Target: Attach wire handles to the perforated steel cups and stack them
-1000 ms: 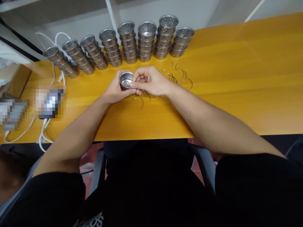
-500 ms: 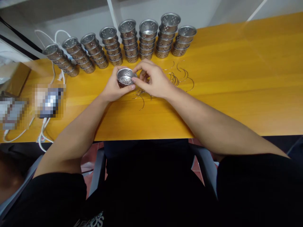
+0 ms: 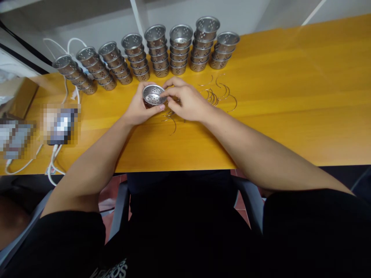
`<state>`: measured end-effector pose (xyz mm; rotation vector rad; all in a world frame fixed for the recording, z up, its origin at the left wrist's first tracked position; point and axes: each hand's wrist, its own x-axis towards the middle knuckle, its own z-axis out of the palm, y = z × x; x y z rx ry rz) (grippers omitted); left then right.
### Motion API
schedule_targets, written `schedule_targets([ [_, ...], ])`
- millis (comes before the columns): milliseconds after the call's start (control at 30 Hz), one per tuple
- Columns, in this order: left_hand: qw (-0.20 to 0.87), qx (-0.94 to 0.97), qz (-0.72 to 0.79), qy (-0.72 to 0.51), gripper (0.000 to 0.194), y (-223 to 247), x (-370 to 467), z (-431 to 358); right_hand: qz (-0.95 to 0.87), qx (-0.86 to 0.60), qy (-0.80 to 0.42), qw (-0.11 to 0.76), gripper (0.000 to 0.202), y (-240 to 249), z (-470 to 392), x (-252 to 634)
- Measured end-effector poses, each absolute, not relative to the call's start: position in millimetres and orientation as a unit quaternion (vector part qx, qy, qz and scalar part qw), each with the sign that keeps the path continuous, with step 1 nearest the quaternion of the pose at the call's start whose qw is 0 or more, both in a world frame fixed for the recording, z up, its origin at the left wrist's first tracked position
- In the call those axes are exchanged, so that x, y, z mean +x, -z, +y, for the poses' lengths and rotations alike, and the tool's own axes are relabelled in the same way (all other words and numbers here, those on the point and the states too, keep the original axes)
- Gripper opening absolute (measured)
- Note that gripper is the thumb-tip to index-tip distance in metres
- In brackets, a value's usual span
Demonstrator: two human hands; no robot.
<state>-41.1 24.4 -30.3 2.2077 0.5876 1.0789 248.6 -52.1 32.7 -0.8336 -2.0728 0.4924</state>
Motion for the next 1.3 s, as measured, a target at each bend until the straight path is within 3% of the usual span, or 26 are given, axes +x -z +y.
schedule_targets([
  [400,0.315,0.818,0.272,-0.398,0.108,21,-41,14,-0.818,-0.345,-0.204,0.412,0.027,-29,-51,246],
  [833,0.323,0.817,0.277,-0.390,0.102,21,-39,9,-0.846,-0.329,-0.181,0.378,0.023,-33,-54,246],
  [1033,0.335,0.811,0.272,-0.395,0.105,13,-39,8,-0.862,-0.317,-0.167,0.360,0.033,-31,-56,242],
  [1300,0.347,0.799,0.297,-0.392,0.122,10,-52,21,-0.845,-0.320,-0.164,0.397,0.044,-31,-48,251],
])
